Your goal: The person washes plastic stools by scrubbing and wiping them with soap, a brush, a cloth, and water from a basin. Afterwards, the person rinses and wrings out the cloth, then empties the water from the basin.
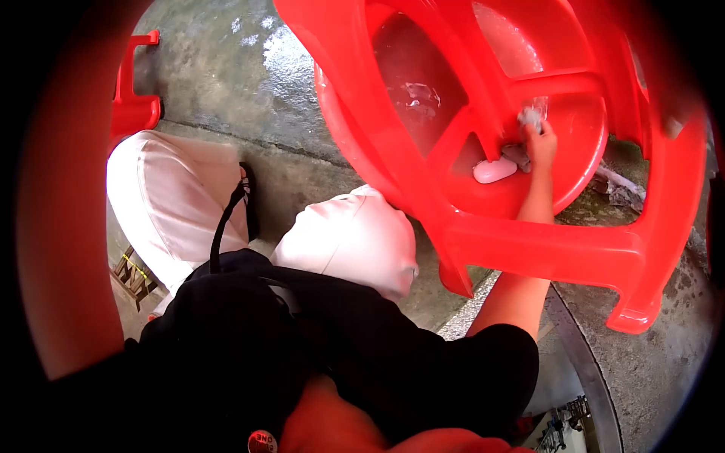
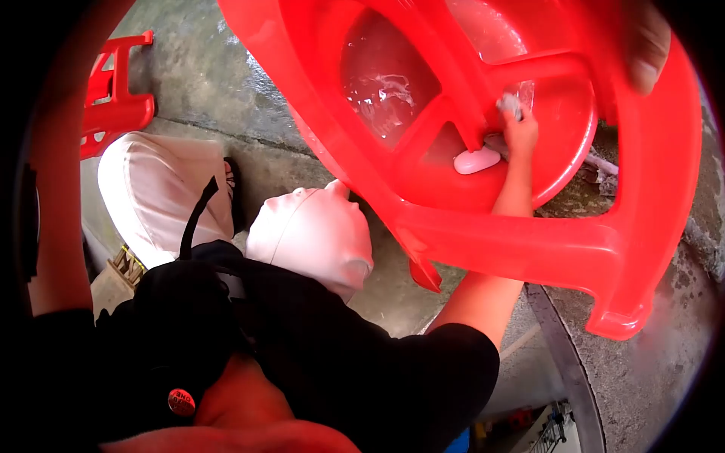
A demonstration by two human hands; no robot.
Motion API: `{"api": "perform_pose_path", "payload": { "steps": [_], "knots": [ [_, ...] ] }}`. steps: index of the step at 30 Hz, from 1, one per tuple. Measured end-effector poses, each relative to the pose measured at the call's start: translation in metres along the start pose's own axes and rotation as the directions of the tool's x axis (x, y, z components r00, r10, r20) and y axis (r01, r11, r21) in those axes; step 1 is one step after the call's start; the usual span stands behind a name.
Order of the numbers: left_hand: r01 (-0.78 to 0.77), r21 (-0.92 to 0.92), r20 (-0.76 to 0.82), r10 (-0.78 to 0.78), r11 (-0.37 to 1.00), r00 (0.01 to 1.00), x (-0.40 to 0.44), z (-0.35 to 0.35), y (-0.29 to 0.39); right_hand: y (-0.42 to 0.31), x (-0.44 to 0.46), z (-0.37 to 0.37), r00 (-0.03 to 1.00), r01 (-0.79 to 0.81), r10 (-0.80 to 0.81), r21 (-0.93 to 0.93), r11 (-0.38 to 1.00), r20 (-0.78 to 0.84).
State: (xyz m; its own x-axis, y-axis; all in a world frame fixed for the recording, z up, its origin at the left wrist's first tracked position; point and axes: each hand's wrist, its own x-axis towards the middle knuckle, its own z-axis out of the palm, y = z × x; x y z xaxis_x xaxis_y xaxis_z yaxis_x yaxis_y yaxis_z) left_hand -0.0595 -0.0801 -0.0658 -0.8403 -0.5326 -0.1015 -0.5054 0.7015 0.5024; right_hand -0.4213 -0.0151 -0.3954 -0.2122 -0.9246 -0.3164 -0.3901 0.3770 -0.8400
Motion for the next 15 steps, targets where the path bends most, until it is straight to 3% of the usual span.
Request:
{"api": "perform_pose_path", "payload": {
  "steps": [2,4,5,8,9,11,13,15],
  "knots": [
    [0.000,0.003,0.021,0.000,1.000,1.000,0.000,0.004,0.008,-0.010,0.014,0.012,0.930,0.345,-0.363,-0.191,0.919,-0.064],
    [-0.013,0.029,0.014,0.013,1.000,1.000,0.004,0.000,0.018,-0.053,0.010,0.035,0.874,0.393,-0.483,-0.663,0.638,0.053],
    [-0.020,0.036,0.014,0.020,0.999,1.000,0.006,-0.002,0.023,-0.049,0.015,0.051,0.956,0.196,-0.292,-0.805,0.560,0.030],
    [-0.041,0.059,0.014,0.040,0.997,0.999,0.011,-0.012,0.029,-0.057,-0.009,0.057,0.978,0.129,-0.206,-0.827,0.547,0.016],
    [-0.047,0.051,0.014,0.047,0.998,0.999,0.011,-0.013,0.031,-0.056,-0.009,0.049,0.993,0.103,-0.100,-0.838,0.537,0.059],
    [-0.065,0.050,0.007,0.065,0.997,0.998,0.013,-0.016,0.033,-0.071,-0.032,0.017,0.990,0.038,0.119,-0.962,0.270,0.073],
    [-0.066,0.045,0.005,0.066,0.997,0.998,0.012,-0.016,0.030,-0.018,-0.040,-0.018,0.988,0.141,0.067,-0.990,-0.027,0.139],
    [-0.048,0.023,0.010,0.048,0.999,0.999,0.007,-0.011,0.026,-0.030,-0.038,0.003,0.981,0.117,0.153,-0.993,0.025,0.119]
  ]
}}
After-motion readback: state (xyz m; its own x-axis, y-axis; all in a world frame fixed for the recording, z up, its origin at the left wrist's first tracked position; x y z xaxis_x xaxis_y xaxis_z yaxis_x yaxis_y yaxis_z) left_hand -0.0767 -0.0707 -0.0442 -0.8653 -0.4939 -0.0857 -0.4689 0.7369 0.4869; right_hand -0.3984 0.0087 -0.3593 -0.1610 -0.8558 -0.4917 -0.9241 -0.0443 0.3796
